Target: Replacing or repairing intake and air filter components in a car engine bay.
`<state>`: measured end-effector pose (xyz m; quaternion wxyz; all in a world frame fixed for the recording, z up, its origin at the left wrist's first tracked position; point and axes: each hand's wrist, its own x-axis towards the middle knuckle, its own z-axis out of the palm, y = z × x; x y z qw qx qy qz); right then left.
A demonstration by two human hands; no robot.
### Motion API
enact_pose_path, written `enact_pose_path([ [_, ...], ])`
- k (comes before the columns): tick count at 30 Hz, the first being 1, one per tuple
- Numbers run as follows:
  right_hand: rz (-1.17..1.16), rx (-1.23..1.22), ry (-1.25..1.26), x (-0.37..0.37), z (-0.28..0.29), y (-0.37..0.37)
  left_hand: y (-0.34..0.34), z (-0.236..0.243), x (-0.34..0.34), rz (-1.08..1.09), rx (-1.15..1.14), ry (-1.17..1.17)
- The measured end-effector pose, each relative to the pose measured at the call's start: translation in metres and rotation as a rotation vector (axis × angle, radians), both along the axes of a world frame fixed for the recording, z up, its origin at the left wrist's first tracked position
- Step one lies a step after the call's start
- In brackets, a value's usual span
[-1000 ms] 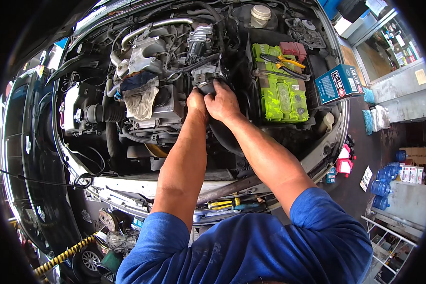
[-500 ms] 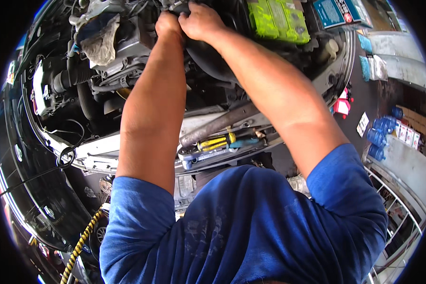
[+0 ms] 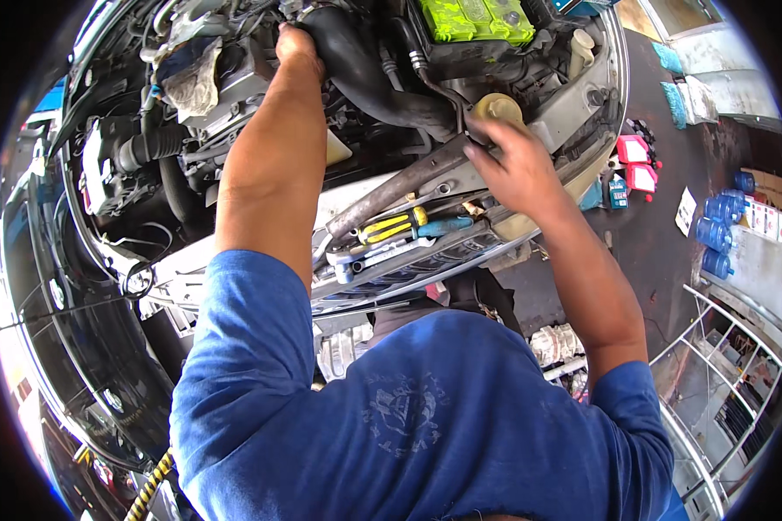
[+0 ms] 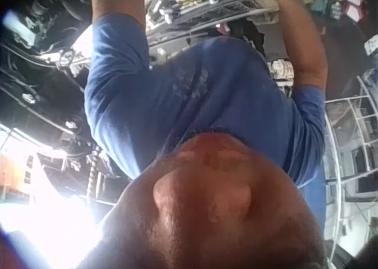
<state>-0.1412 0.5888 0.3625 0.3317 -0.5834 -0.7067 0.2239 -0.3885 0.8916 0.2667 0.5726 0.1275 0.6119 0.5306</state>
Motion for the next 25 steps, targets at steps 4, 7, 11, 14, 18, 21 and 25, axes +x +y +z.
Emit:
enact_pose_path([
  [4, 0.196, -0.011, -0.153, -0.009, -0.01, -0.038, -0.015, -0.004, -0.052, -0.222, 0.163, -0.164],
  [7, 0.249, 0.026, -0.318, 0.003, -0.043, -0.043, -0.062, 0.034, 0.002, -0.33, -0.007, -0.092],
  [11, 0.35, 0.109, -0.42, -0.019, -0.047, -0.033, -0.113, 0.082, -0.06, -0.376, 0.032, 0.206],
  [14, 0.384, 0.09, -0.491, -0.023, -0.045, -0.031, -0.153, 0.105, -0.099, -0.341, 0.066, 0.355],
  [18, 0.346, 0.072, -0.46, -0.02, -0.043, -0.03, -0.213, 0.12, -0.148, -0.173, 0.184, 0.402],
  [21, 0.307, 0.124, -0.443, -0.025, -0.049, -0.032, -0.259, 0.106, -0.192, 0.059, 0.226, 0.372],
  [25, 0.291, 0.057, -0.499, -0.043, -0.047, -0.032, -0.312, 0.071, -0.255, 0.146, 0.22, 0.456],
])
